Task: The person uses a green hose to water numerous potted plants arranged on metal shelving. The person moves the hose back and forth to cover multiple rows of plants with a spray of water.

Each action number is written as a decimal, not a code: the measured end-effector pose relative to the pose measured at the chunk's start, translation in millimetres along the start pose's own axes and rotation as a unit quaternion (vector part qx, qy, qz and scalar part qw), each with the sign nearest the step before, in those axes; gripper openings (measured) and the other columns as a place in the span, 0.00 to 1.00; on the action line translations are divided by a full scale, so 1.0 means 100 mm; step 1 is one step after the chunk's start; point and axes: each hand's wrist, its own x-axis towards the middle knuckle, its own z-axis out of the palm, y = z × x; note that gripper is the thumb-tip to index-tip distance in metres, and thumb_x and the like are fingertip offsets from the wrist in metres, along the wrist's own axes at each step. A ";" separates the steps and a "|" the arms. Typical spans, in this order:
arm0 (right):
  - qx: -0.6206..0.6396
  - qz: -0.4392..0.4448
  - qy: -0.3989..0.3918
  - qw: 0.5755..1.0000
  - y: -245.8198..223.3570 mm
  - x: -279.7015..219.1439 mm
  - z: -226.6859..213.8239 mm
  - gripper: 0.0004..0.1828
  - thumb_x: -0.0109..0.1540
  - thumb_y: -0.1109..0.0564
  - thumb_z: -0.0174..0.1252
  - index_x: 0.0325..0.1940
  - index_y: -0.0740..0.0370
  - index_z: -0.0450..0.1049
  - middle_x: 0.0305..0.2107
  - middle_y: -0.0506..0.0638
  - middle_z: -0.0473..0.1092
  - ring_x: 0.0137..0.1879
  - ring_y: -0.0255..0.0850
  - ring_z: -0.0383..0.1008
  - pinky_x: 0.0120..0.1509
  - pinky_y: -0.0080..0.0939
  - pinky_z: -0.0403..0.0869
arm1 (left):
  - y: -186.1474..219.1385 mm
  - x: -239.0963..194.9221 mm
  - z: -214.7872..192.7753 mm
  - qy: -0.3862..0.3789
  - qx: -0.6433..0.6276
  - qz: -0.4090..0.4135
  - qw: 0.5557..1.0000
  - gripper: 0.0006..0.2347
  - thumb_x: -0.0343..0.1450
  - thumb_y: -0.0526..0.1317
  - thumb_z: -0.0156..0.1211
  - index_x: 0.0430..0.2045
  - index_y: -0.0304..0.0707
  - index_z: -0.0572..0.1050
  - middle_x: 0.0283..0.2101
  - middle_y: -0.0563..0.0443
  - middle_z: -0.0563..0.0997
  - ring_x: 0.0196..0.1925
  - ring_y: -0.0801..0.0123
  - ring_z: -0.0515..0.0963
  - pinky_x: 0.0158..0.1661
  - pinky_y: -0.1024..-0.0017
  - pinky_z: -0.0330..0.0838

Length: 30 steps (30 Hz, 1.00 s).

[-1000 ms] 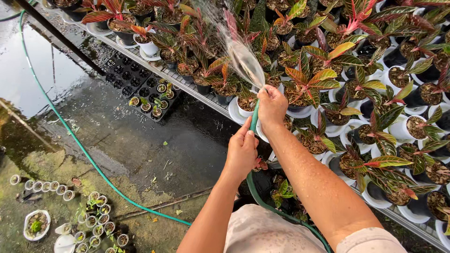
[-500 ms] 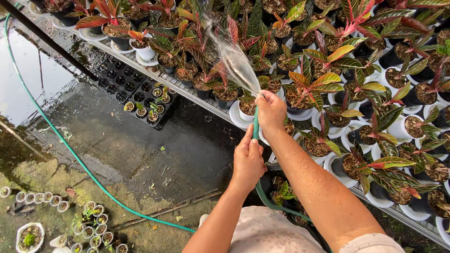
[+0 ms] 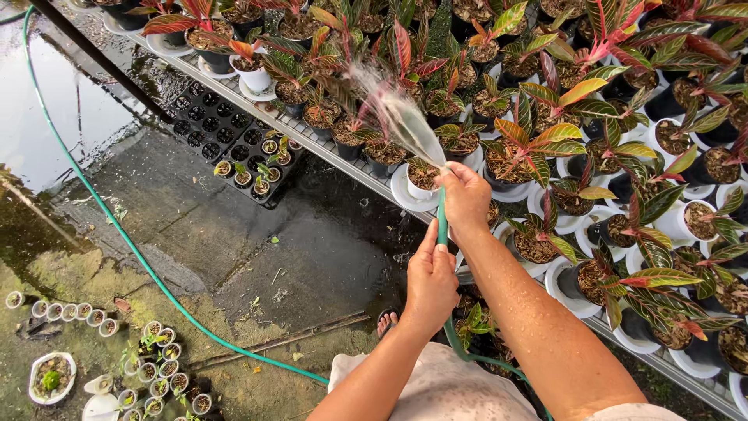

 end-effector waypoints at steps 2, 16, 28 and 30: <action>0.005 -0.004 -0.016 1.000 -0.02 -0.01 0.01 0.13 0.65 0.60 0.59 0.52 0.69 0.76 0.34 0.48 0.77 0.38 0.31 0.76 0.41 0.30 0.72 | -0.03 0.00 0.01 0.004 -0.003 -0.001 1.000 0.24 0.78 0.38 0.42 0.74 0.48 0.55 0.21 0.63 0.64 0.15 0.85 0.58 0.14 0.80 0.56; 0.024 -0.021 -0.035 0.999 -0.04 -0.02 0.12 0.13 0.65 0.60 0.59 0.51 0.69 0.76 0.35 0.48 0.76 0.39 0.31 0.76 0.42 0.31 0.73 | 0.00 -0.05 0.00 0.019 -0.003 0.027 0.999 0.24 0.78 0.38 0.42 0.74 0.48 0.55 0.21 0.62 0.63 0.15 0.84 0.59 0.14 0.79 0.56; 0.006 -0.050 0.002 0.999 -0.20 -0.06 0.22 0.13 0.65 0.61 0.58 0.52 0.68 0.76 0.37 0.48 0.77 0.41 0.32 0.76 0.44 0.30 0.73 | 0.13 -0.04 -0.03 0.018 -0.008 0.029 0.999 0.24 0.78 0.38 0.43 0.73 0.47 0.57 0.21 0.62 0.64 0.15 0.84 0.59 0.14 0.80 0.56; 0.012 -0.068 0.001 0.998 -0.20 -0.03 0.23 0.12 0.66 0.61 0.58 0.51 0.69 0.76 0.37 0.49 0.77 0.41 0.32 0.76 0.45 0.31 0.73 | 0.14 -0.02 -0.05 0.014 -0.001 0.035 0.999 0.24 0.78 0.38 0.43 0.73 0.46 0.57 0.22 0.62 0.65 0.15 0.84 0.59 0.15 0.80 0.57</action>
